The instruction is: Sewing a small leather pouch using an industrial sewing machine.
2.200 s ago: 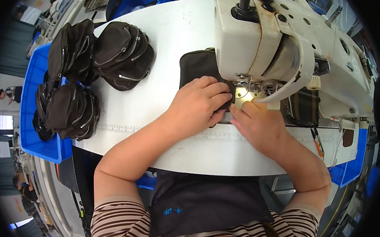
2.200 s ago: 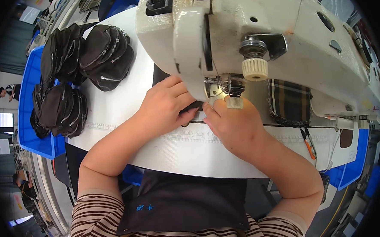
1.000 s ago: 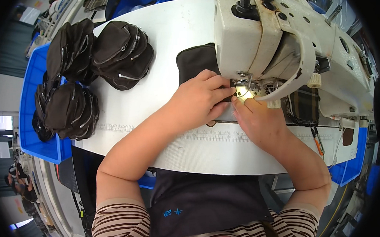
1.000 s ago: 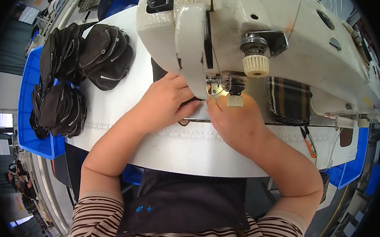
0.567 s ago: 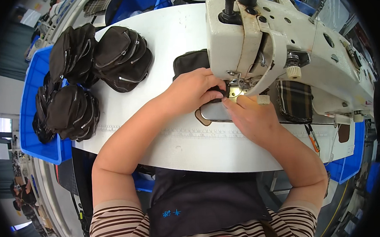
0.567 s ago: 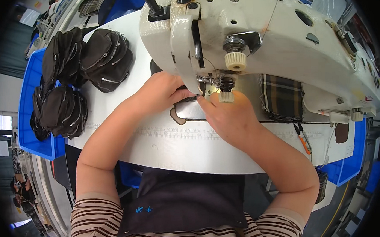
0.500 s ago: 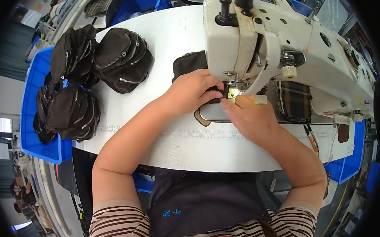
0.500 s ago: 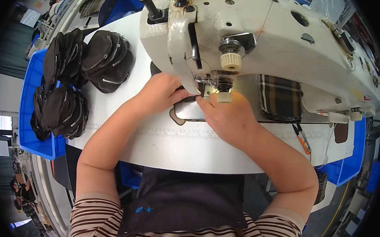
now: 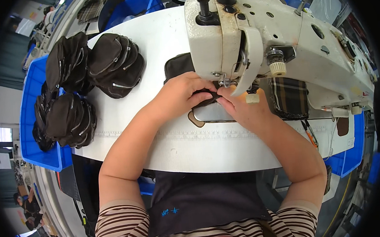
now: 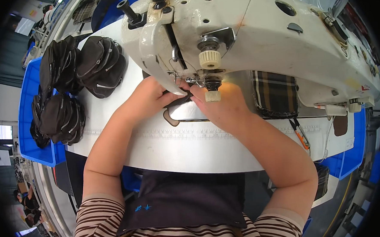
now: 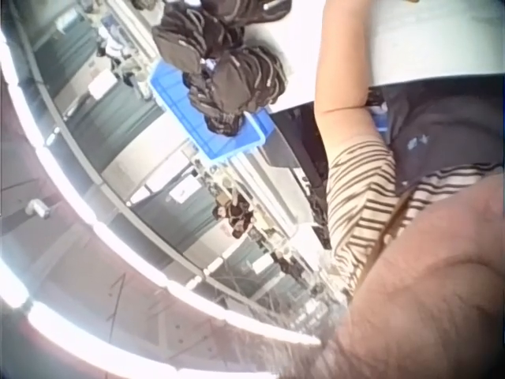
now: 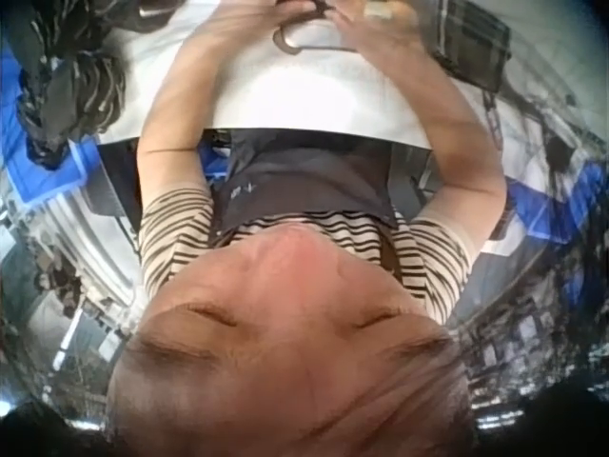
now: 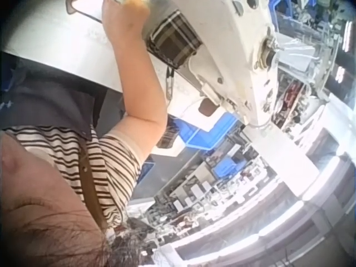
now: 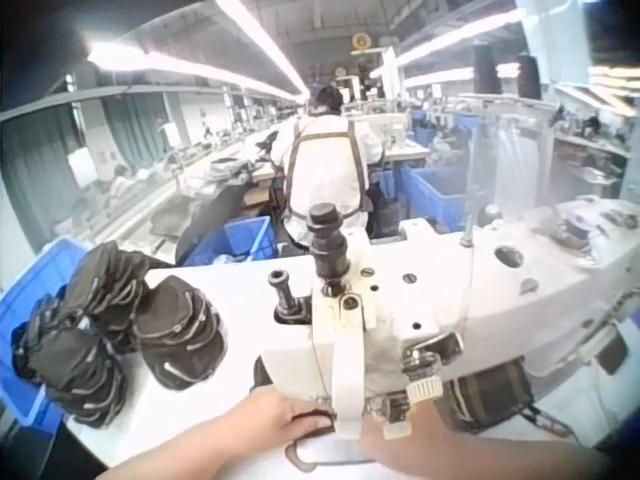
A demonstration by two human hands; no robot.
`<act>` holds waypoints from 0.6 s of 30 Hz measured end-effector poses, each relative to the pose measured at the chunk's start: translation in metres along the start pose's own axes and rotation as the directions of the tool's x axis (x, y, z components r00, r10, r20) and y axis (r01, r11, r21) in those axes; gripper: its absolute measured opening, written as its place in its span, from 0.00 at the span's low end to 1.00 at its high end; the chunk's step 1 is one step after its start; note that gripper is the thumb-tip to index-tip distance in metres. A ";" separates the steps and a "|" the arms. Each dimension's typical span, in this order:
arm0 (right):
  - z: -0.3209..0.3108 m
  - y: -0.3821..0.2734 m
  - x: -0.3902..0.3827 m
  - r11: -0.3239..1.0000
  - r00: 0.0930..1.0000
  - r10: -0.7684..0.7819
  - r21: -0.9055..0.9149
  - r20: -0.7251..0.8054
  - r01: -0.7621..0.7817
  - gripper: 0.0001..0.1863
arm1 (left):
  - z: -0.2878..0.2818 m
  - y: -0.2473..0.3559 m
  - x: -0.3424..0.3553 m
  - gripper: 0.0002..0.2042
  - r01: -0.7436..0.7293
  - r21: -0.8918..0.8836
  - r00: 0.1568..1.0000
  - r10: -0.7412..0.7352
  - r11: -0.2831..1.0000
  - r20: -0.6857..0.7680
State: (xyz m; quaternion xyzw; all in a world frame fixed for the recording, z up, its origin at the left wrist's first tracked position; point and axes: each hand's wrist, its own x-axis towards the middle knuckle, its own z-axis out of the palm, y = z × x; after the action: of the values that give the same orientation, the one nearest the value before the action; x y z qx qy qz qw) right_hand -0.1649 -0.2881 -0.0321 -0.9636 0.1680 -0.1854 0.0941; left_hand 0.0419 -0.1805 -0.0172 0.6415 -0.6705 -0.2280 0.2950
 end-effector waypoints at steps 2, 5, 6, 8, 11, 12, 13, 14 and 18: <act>0.006 0.003 0.000 0.983 0.997 -0.023 0.178 -0.070 0.036 0.15 | -0.002 -0.003 0.000 0.08 -0.128 0.046 0.992 0.129 0.991 -0.011; 0.004 0.005 0.000 0.998 0.998 -0.057 0.027 0.008 0.057 0.14 | -0.004 0.001 0.000 0.08 -0.135 0.141 0.990 0.137 0.981 -0.006; 0.004 0.006 0.001 0.998 0.998 -0.057 0.018 0.012 0.056 0.14 | -0.004 0.002 0.001 0.08 -0.141 0.135 0.990 0.144 0.981 -0.011; 0.006 0.008 0.004 0.992 0.989 -0.129 0.001 -0.076 0.129 0.15 | -0.004 0.003 0.004 0.09 -0.082 0.108 0.996 0.080 0.991 0.026; 0.007 0.003 0.006 0.985 0.960 -0.173 -0.056 -0.220 0.165 0.16 | -0.008 0.004 0.001 0.09 -0.111 -0.018 0.994 0.111 0.994 0.014; 0.010 0.004 0.005 0.984 0.960 -0.176 -0.059 -0.218 0.167 0.16 | -0.007 0.002 -0.001 0.09 -0.111 -0.020 0.994 0.112 0.994 0.010; 0.013 0.006 0.003 0.982 0.962 -0.185 -0.080 -0.202 0.172 0.18 | -0.004 0.000 -0.002 0.09 -0.144 0.003 0.989 0.144 0.990 -0.024; 0.016 0.007 0.003 0.979 0.963 -0.193 -0.101 -0.186 0.176 0.19 | -0.003 -0.002 -0.003 0.09 -0.176 0.026 0.982 0.177 0.984 -0.057; 0.017 0.003 0.001 0.966 0.962 -0.194 -0.207 -0.194 0.153 0.16 | -0.001 0.002 0.002 0.09 -0.115 0.084 0.993 0.118 0.990 -0.030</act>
State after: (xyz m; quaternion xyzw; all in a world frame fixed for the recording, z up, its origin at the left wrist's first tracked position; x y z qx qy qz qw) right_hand -0.1586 -0.2894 -0.0484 -0.9538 0.1086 -0.2781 -0.0334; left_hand 0.0413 -0.1827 -0.0145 0.6167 -0.7104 -0.1712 0.2929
